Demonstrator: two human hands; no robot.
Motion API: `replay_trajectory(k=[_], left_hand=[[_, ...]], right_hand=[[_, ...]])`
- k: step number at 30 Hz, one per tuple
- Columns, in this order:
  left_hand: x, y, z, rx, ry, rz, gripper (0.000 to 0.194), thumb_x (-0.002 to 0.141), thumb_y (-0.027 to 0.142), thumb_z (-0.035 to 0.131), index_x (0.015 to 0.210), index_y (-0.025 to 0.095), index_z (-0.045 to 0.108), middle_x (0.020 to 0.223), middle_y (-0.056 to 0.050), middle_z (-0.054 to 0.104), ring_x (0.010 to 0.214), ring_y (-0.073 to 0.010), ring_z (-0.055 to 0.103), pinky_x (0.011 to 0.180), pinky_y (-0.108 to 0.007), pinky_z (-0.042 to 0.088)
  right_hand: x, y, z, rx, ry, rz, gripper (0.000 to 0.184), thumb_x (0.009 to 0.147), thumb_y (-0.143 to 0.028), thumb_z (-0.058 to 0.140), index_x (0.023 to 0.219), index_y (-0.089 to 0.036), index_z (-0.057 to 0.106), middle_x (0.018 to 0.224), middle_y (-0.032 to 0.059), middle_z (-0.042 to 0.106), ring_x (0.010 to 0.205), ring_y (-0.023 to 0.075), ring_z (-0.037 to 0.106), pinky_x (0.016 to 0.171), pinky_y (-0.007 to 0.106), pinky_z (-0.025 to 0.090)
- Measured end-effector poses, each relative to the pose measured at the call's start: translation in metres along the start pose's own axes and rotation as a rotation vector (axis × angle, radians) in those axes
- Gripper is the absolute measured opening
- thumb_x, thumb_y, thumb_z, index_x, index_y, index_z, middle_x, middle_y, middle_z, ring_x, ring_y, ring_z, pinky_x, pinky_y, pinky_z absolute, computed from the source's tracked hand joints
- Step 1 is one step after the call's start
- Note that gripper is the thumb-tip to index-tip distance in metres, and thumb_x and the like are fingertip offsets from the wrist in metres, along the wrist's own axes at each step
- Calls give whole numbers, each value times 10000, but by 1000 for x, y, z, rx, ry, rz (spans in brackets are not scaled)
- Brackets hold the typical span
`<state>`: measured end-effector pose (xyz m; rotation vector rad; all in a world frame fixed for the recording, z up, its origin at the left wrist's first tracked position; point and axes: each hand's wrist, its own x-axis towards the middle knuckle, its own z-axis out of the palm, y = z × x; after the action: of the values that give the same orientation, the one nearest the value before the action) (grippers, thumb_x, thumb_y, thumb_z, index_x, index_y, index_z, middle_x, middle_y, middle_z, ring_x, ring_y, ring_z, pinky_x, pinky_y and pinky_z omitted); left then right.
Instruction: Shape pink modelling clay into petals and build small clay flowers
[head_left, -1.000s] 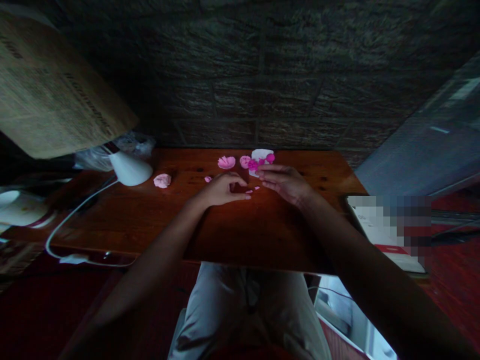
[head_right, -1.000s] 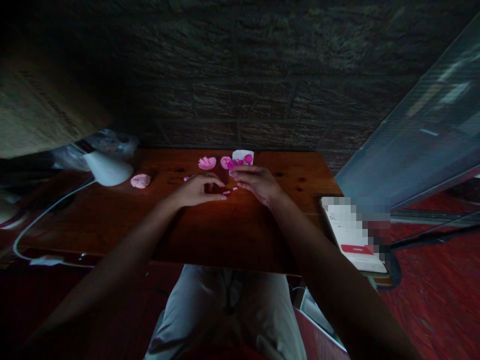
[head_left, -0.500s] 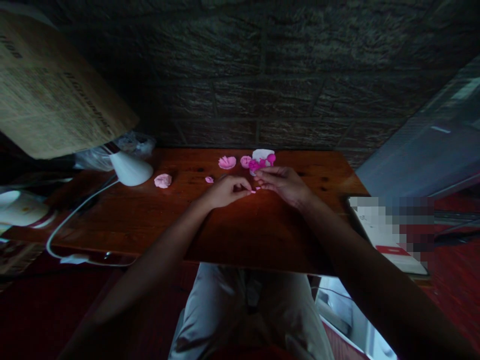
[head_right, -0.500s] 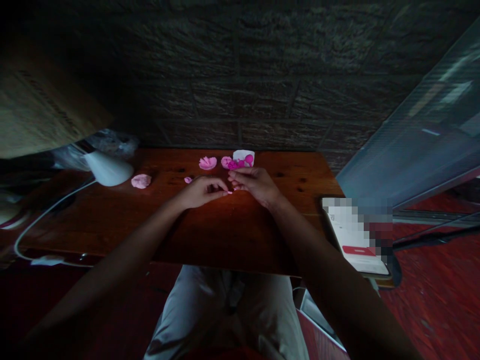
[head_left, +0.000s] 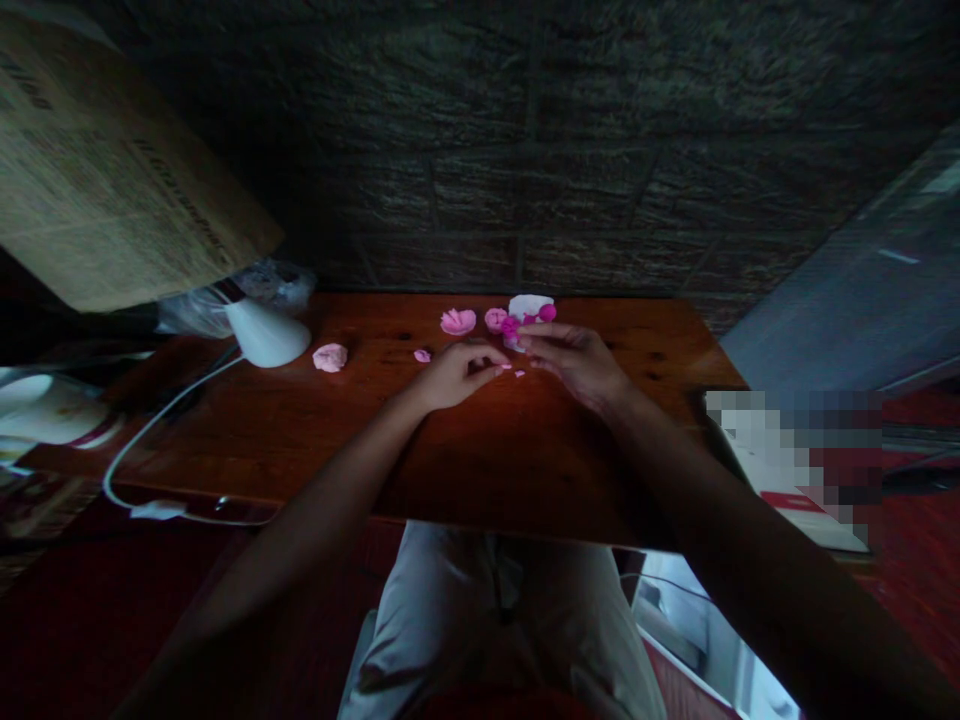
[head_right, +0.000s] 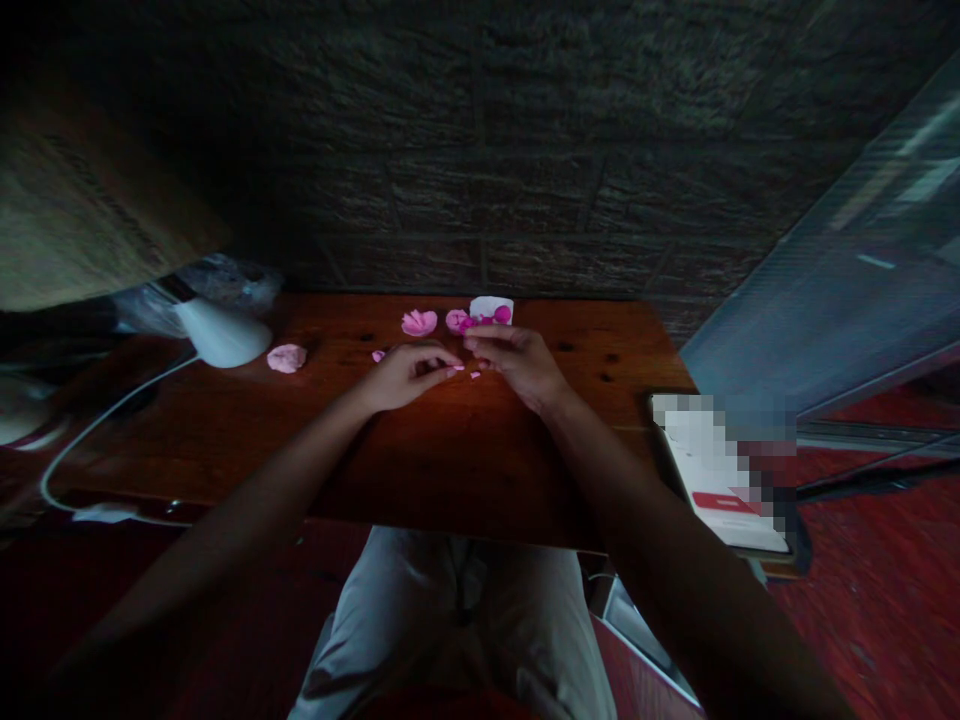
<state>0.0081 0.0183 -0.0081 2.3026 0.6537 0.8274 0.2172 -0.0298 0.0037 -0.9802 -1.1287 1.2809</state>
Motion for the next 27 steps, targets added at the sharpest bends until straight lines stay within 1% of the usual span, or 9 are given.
replay_trajectory(k=[3,7,10,12,15,21,27], left_hand=[[0,-1,-1,12,17,-11,150,942,226,630,1000,174,759,980,-69,800,807,-157,705,750,-280,546],[-1,-3,-1,10,36,-19,141,925,196,640,989,168,762,941,-63,792,763,-147,687,707,-261,526],[-1,-3,-1,1,36,-15,142,926,192,640,991,165,764,925,-59,790,733,-140,675,694,-257,519],[-1,-2,-2,-18,44,-18,142,934,205,641,996,161,760,950,-65,795,730,-137,676,697,-258,523],[0,-2,-3,-43,72,-24,141,940,211,643,1004,155,755,994,-81,800,786,-148,703,735,-273,543],[0,-4,-1,-60,77,-31,147,948,233,648,1017,157,754,1012,-84,798,854,-159,722,787,-283,561],[0,-5,-2,-50,73,13,154,961,232,632,1011,147,750,986,-85,796,839,-160,718,783,-284,557]], right_hand=[[0,2,-1,16,-5,29,331,632,-392,936,911,-247,830,963,37,784,911,180,685,846,347,555],[-1,2,-1,30,-16,45,320,648,-421,930,896,-245,832,962,39,780,921,182,689,870,358,567],[-2,-2,1,43,-27,50,340,616,-403,944,895,-244,832,964,44,789,914,185,698,851,347,573],[-3,-4,2,61,-33,63,339,601,-378,949,890,-243,832,948,46,795,892,182,705,822,336,575],[-4,-7,4,71,-28,70,320,587,-343,949,867,-241,829,919,41,798,862,175,707,791,326,577],[-4,-8,3,41,-24,79,314,610,-319,940,894,-238,835,955,51,805,884,187,714,820,354,581],[-4,-3,4,8,-49,90,303,585,-334,951,834,-207,835,849,47,793,795,166,698,768,336,575]])
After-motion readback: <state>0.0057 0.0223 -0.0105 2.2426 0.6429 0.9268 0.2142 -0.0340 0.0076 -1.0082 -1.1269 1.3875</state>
